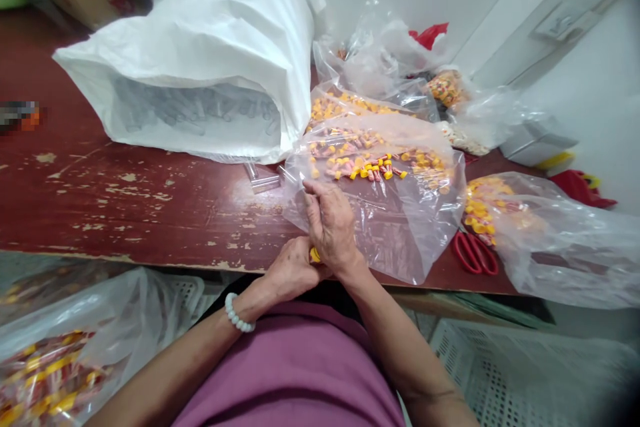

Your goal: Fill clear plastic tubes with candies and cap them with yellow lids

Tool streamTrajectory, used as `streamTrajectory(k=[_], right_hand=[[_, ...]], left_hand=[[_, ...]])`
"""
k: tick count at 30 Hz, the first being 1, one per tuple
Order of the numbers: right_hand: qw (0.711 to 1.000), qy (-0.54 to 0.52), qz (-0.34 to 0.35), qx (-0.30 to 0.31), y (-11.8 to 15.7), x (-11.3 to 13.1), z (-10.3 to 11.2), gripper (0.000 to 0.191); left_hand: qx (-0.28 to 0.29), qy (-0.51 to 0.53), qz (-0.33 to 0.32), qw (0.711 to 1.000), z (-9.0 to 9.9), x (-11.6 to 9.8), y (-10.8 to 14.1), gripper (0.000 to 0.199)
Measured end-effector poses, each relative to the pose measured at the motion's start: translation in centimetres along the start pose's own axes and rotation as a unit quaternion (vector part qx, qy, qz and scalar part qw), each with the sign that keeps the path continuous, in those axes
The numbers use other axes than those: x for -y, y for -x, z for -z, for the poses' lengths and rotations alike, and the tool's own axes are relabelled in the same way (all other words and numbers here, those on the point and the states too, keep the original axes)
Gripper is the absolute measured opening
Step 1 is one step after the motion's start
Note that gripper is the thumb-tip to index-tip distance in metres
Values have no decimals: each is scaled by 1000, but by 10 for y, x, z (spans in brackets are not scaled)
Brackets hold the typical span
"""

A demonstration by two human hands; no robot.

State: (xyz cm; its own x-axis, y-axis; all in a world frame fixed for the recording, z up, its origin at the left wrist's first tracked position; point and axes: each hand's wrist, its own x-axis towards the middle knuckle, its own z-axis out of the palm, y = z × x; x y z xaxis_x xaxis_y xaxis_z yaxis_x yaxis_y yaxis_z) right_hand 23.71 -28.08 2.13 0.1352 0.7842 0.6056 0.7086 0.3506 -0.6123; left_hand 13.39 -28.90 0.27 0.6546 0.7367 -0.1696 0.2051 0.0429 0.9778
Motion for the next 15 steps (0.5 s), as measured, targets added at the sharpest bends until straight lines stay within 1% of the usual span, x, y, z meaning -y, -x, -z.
streamTrajectory(k=[1,3,4,5,6,7,9,10,11,12,13,14,15], right_hand=[[998,-44,-33,0,-2,-3,-1,26],[983,-141,-119,-4,-5,-10,2,30],[972,-177,-155,-9,-6,-13,6,32],[965,-195,-176,-11,-6,-15,11,34],[964,-196,-178,-2,-4,-16,18,34],[970,-182,-162,20,-1,-16,24,34],[983,-122,-92,106,8,-10,35,37],[984,-84,-48,152,15,-6,38,45],[981,-45,-4,190,22,-2,38,58],[976,-8,33,216,29,2,36,72],[972,24,61,227,35,5,31,83],[970,47,79,226,41,7,25,89],[971,58,90,215,45,7,18,90]], left_hand=[[21,25,10,999,0,0,0,13],[63,64,44,995,3,-1,1,15],[70,80,65,992,6,0,2,16],[66,91,82,990,10,1,2,18],[54,101,93,989,13,2,3,19],[40,114,101,988,17,3,3,21],[24,158,101,982,22,6,5,21],[22,189,94,977,24,7,5,20],[20,221,81,972,24,8,6,19],[15,253,63,965,24,9,6,18],[5,279,46,959,24,10,7,19],[-8,298,36,954,23,11,7,21],[-24,309,35,950,23,12,8,22]])
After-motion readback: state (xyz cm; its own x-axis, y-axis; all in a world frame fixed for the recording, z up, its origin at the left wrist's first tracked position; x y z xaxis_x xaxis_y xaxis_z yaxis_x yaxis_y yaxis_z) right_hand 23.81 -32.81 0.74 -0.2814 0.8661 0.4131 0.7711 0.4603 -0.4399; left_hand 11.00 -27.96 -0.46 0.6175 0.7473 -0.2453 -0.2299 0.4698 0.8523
